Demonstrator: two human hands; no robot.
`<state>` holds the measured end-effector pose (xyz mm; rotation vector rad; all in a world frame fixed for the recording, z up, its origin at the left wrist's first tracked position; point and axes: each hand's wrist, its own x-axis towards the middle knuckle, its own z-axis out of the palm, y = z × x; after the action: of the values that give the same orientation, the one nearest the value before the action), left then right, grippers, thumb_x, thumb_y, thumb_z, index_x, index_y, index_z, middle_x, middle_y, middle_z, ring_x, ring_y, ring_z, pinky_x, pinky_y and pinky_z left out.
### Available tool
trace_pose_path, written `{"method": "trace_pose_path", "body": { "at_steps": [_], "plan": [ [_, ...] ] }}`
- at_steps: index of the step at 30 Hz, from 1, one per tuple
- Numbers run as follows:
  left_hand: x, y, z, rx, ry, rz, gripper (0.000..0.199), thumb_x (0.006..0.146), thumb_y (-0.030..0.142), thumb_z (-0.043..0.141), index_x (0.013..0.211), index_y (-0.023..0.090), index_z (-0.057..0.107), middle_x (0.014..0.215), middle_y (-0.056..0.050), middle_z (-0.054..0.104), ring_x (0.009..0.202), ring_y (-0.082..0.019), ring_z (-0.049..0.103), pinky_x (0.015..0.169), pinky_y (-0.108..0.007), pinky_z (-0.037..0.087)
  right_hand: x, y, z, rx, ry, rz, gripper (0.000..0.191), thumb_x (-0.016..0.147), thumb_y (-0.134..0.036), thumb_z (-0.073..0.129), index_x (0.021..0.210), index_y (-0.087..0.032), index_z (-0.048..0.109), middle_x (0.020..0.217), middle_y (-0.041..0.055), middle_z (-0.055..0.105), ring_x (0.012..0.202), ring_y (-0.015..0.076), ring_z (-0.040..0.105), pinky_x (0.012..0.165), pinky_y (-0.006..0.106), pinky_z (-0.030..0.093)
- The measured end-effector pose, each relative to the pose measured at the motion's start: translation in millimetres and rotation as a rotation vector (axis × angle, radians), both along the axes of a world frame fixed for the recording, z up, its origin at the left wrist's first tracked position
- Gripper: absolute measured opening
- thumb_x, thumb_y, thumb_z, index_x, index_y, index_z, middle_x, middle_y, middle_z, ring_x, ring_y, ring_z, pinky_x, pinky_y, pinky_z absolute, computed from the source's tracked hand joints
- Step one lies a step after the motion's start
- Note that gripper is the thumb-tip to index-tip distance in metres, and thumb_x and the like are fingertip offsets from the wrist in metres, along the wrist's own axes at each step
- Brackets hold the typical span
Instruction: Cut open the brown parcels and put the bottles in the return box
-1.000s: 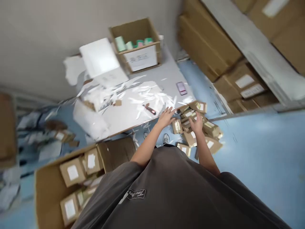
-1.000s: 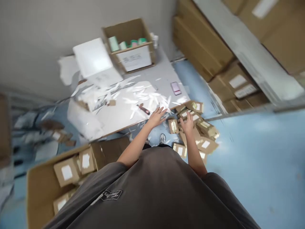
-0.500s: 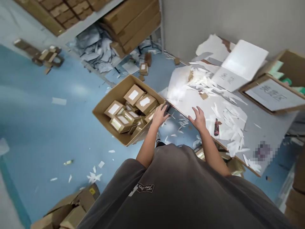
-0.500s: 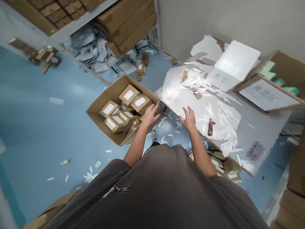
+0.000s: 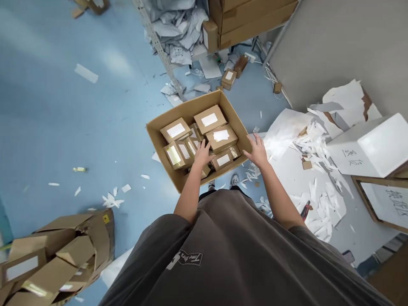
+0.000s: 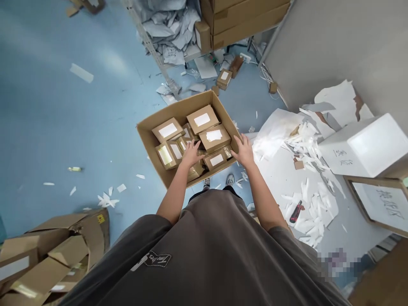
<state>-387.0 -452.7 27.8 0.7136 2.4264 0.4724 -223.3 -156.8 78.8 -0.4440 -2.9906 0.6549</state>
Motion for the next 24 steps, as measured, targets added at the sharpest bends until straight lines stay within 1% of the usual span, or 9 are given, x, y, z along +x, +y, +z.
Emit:
{"method": "trace_pose_path", "body": {
  "at_steps": [3,7,9,11,14,17,20,22,24],
  "plan": [
    [-21,14,-20.4,-0.005,-0.04,0.04,0.097,0.092,0.055,0.083,0.173,0.023,0.04,0.184,-0.017,0.024,0.168,-0.047,0.023,0.133,-0.062,0.035,-45,16,-21.4,0.0,-0.064,0.069,0.083,0.094,-0.045,0.075,0.168,-0.022,0.046,0.178,0.0184,0.03,0.16,0.0472,0.03,0.13,0.07,0.032],
    [-62,36,-54.9,-0.101,-0.099,0.079,0.104,0.092,0.061,0.08,0.176,0.026,0.032,0.186,-0.015,0.017,0.17,-0.046,0.02,0.134,-0.061,0.034,-114,37,-64.2,-0.01,-0.13,0.176,0.087,0.095,-0.048,0.073,0.171,-0.023,0.04,0.182,0.017,0.022,0.162,0.0479,0.027,0.129,0.072,0.031],
    [-94,48,-75.9,-0.17,-0.109,0.084,0.108,0.092,0.065,0.078,0.178,0.027,0.026,0.187,-0.013,0.014,0.171,-0.044,0.016,0.134,-0.06,0.033,-151,44,-88.9,-0.013,-0.151,0.231,0.089,0.096,-0.051,0.073,0.173,-0.024,0.037,0.183,0.0162,0.019,0.164,0.0475,0.024,0.129,0.073,0.032],
    [-134,62,-100.4,-0.214,-0.101,0.088,0.113,0.091,0.069,0.078,0.18,0.027,0.02,0.187,-0.014,0.013,0.171,-0.044,0.015,0.134,-0.06,0.032,-185,48,-112.7,-0.016,-0.158,0.285,0.092,0.096,-0.053,0.074,0.174,-0.025,0.035,0.184,0.0154,0.016,0.165,0.0474,0.022,0.13,0.074,0.031],
    [-201,89,-144.3,-0.22,-0.069,0.062,0.123,0.088,0.073,0.079,0.181,0.024,0.014,0.187,-0.016,0.011,0.171,-0.046,0.012,0.134,-0.062,0.029,-223,52,-140.7,-0.031,-0.141,0.337,0.094,0.095,-0.053,0.077,0.175,-0.027,0.033,0.185,0.0138,0.013,0.166,0.0478,0.022,0.13,0.075,0.03],
    [-264,118,-191.8,-0.227,-0.061,0.039,0.134,0.083,0.076,0.083,0.181,0.023,0.009,0.187,-0.018,0.008,0.17,-0.047,0.01,0.134,-0.061,0.026,-239,55,-154.0,-0.038,-0.108,0.347,0.093,0.098,-0.049,0.075,0.177,-0.03,0.029,0.186,0.0118,0.011,0.166,0.047,0.023,0.13,0.076,0.031],
    [-307,139,-232.9,-0.251,-0.061,0.034,0.147,0.075,0.08,0.087,0.181,0.02,0.004,0.186,-0.021,0.012,0.169,-0.05,0.01,0.135,-0.061,0.022,-233,57,-157.4,-0.036,-0.081,0.338,0.092,0.101,-0.046,0.071,0.178,-0.033,0.024,0.186,0.0101,0.01,0.167,0.0462,0.023,0.13,0.077,0.032],
    [-317,147,-250.7,-0.281,-0.063,0.045,0.154,0.07,0.081,0.09,0.181,0.019,0.003,0.183,-0.022,0.02,0.168,-0.051,0.013,0.134,-0.061,0.022,-223,60,-159.1,-0.048,-0.073,0.332,0.092,0.101,-0.045,0.07,0.179,-0.035,0.021,0.186,0.009,0.01,0.167,0.0464,0.022,0.13,0.077,0.032],
    [-309,150,-256.4,-0.302,-0.038,0.079,0.157,0.067,0.079,0.093,0.18,0.018,0.004,0.18,-0.024,0.027,0.166,-0.051,0.017,0.134,-0.061,0.023,-213,63,-161.8,-0.069,-0.072,0.324,0.093,0.101,-0.044,0.07,0.179,-0.036,0.02,0.186,0.0082,0.01,0.167,0.0468,0.022,0.129,0.078,0.032]
  ]
}}
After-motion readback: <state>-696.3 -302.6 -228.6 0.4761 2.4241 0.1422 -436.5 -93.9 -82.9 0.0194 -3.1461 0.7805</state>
